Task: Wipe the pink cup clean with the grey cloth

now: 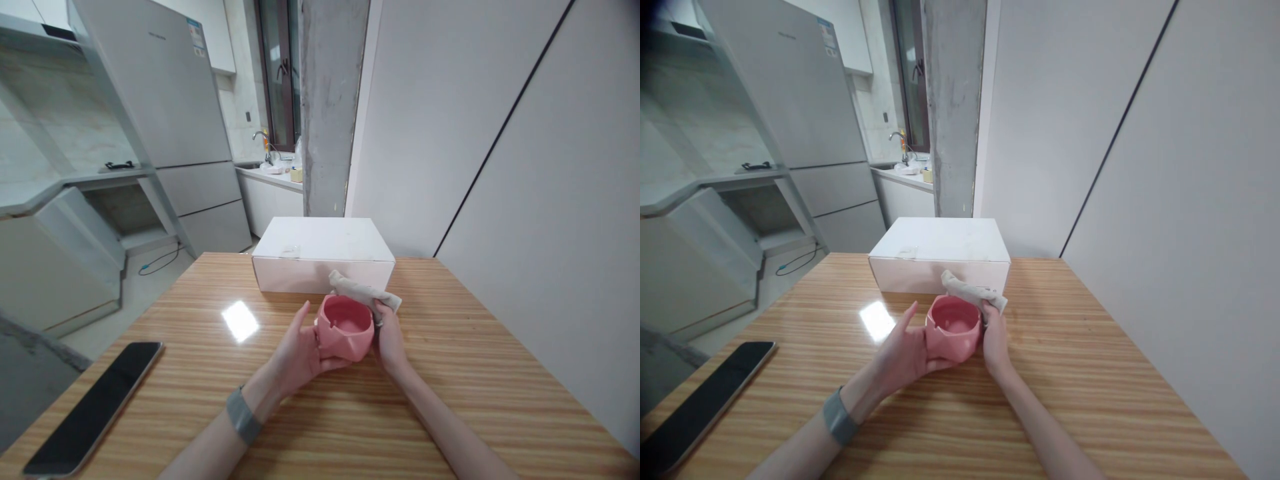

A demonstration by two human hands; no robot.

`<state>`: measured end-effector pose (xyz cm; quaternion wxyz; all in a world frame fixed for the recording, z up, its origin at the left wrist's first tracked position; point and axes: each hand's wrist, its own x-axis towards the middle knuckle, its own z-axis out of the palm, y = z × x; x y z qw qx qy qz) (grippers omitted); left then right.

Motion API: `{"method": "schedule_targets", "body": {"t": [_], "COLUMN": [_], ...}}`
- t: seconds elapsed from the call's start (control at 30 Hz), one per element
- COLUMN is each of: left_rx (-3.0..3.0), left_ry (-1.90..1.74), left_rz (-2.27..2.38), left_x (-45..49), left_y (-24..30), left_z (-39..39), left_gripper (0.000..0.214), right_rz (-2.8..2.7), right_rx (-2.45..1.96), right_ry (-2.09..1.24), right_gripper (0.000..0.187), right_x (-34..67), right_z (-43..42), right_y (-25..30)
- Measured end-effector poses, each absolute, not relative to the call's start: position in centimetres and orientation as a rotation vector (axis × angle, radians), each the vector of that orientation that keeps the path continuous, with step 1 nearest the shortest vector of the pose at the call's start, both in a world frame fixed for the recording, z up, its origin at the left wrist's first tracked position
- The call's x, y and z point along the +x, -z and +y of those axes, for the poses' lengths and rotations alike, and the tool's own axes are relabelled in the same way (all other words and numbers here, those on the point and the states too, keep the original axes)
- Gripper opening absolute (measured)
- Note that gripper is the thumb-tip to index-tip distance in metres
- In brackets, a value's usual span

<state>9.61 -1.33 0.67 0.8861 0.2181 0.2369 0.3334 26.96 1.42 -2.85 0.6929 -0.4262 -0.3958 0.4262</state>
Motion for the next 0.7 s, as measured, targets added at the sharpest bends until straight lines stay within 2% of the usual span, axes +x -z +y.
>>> {"method": "schedule_targets", "body": {"t": [0.07, 0.17, 0.33, 0.57, 0.7], "left_rx": [0.454, 0.449, 0.454, 0.513, 0.493], "left_ry": [-0.641, -0.63, -0.68, -0.867, -0.983], "left_rz": [0.557, 0.632, 0.623, 0.662, 0.591], "left_x": [9.3, 9.3, 9.7, 10.1, 10.2], "left_y": [-0.5, -0.1, 0.4, -0.1, -0.6], "left_z": [-1.2, -1.0, -0.9, -1.2, -1.4], "left_gripper": [0.069, 0.057, 0.049, 0.047, 0.038], "right_rz": [-0.826, -0.77, -0.752, -0.712, -0.722], "right_rx": [-0.946, -0.921, -0.854, -0.818, -0.803], "right_ry": [-0.999, -1.067, -1.169, -1.102, -1.062], "right_gripper": [0.03, 0.024, 0.026, 0.027, 0.027], "right_x": [27.2, 27.0, 26.2, 26.2, 25.6], "right_z": [1.6, 1.4, 0.7, 1.0, 0.9], "right_y": [2.8, 2.4, 1.7, 2.1, 2.1]}}
